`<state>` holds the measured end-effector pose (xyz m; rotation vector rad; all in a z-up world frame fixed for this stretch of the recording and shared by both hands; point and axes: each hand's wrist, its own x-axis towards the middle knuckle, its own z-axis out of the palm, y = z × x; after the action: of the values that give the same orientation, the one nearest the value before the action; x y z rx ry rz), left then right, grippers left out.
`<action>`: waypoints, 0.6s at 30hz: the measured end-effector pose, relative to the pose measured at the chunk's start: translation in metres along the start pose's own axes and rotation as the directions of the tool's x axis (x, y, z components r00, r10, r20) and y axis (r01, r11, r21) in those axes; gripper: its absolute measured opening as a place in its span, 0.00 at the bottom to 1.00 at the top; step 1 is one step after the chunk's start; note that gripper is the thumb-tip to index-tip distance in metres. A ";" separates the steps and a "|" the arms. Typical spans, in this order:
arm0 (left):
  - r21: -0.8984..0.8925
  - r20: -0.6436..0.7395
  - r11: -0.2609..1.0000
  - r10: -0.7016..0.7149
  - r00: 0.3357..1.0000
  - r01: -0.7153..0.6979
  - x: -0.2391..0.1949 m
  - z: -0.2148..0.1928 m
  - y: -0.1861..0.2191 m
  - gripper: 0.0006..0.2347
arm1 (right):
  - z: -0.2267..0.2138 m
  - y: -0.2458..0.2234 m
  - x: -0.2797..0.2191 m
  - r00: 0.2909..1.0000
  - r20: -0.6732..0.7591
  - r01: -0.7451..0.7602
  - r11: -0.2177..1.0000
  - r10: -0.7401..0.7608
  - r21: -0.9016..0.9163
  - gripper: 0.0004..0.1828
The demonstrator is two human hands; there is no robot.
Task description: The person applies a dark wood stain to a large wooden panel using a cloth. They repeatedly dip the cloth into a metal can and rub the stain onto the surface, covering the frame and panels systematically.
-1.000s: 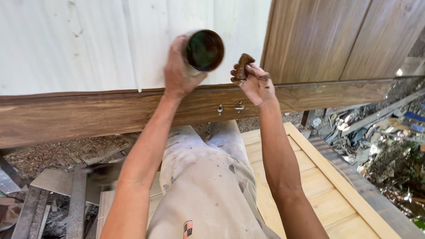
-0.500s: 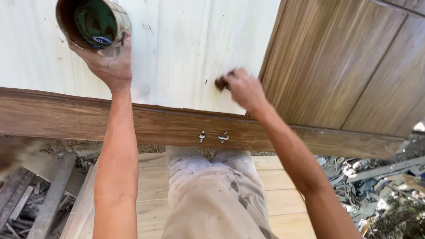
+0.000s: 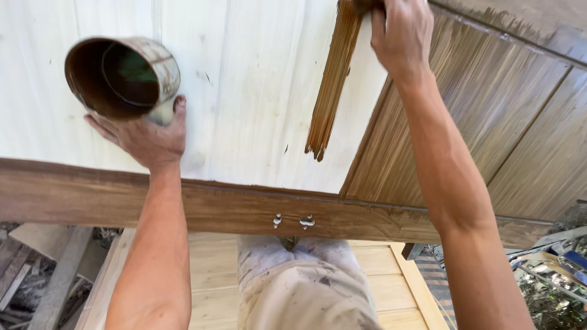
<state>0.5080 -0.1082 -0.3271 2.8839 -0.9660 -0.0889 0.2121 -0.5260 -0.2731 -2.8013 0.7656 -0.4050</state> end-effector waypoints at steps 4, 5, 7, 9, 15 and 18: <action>-0.066 0.055 0.997 -0.030 0.998 0.034 0.001 -0.023 0.014 0.45 | -0.013 -0.012 -0.002 1.000 -0.003 0.013 0.996 -0.014 -0.091 0.13; -0.062 0.092 0.997 -0.047 0.995 0.053 0.005 -0.026 0.017 0.45 | -0.011 -0.008 0.003 1.000 -0.014 0.011 0.996 -0.012 -0.093 0.13; -0.049 0.177 0.995 -0.075 0.981 0.084 0.014 -0.025 0.023 0.43 | -0.003 -0.002 0.010 1.000 -0.025 -0.002 0.995 0.000 -0.097 0.12; -0.035 0.093 0.998 -0.045 0.995 0.048 0.009 -0.024 0.018 0.46 | 0.005 -0.013 -0.008 0.998 -0.042 -0.044 0.995 0.040 -0.092 0.14; 0.004 0.072 0.997 -0.076 0.995 0.075 0.008 -0.009 0.012 0.51 | -0.005 -0.128 -0.126 0.996 -0.020 -0.088 0.987 0.086 -0.136 0.06; 0.006 0.050 0.995 -0.096 0.994 0.096 0.007 -0.012 0.012 0.53 | -0.017 -0.203 -0.203 0.987 -0.013 -0.163 0.986 0.163 -0.016 0.05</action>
<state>0.5074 -0.1205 -0.3141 2.9440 -0.8351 -0.1673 0.1329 -0.2512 -0.2442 -2.7270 0.9967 -0.3881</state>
